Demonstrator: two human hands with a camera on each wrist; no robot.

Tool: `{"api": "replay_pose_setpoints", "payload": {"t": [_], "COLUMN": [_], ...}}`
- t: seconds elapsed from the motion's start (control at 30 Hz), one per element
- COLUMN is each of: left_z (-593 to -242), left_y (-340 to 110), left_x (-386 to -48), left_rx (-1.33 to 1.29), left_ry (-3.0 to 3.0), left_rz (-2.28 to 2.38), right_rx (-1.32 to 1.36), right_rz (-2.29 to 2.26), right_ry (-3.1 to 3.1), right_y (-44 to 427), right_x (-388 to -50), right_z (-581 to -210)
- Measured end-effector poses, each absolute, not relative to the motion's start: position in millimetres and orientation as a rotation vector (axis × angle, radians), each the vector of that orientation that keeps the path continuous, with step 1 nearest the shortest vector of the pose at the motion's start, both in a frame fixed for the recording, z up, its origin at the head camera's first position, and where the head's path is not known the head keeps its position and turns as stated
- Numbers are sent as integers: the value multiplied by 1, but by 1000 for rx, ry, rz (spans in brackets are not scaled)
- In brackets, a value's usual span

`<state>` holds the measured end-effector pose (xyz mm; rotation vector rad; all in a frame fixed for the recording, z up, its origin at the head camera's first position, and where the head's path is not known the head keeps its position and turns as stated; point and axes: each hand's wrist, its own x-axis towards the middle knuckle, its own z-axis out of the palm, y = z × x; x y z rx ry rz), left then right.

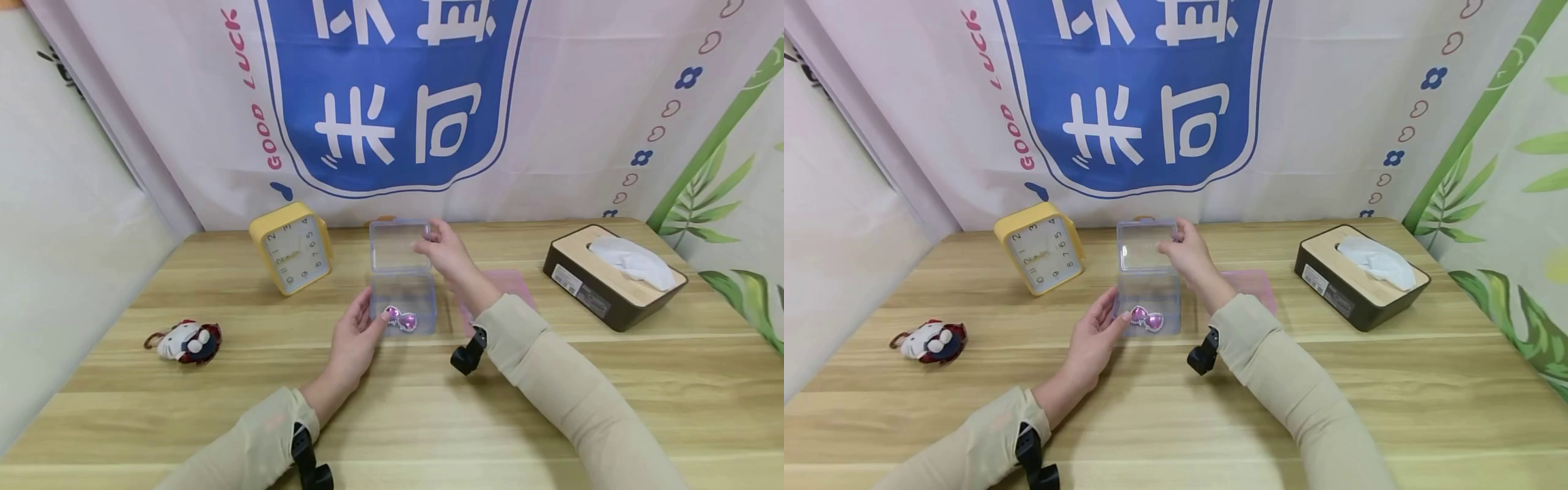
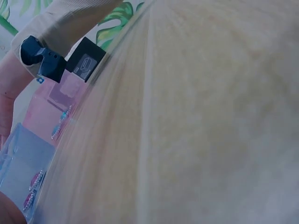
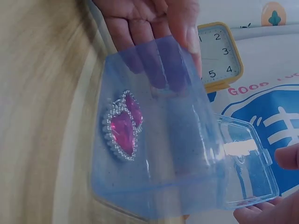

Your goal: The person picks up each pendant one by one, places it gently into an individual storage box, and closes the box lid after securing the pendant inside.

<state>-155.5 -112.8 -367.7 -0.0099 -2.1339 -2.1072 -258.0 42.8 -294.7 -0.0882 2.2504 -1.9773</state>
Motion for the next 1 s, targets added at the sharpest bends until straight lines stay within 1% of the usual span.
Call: {"api": "replay_pose_setpoints", "payload": {"t": [0.37,0.63,1.0], "left_z": [-366,-370,-371], "left_y": [-113,-108,-108], "left_x": [-156,-154,-152], "left_rx": [-16,-37,-54], "left_ry": [-2168,-2139,-2197], "left_rz": [-2066,-2069,-1961], "right_rx": [-145,-180,-179], "right_rz": [-2114,-2184,-2119], "right_ry": [2153,2078,2162], "right_y": [50,53,55], "right_x": [-231,-212,-190], "right_z": [-289,-296,-312]}}
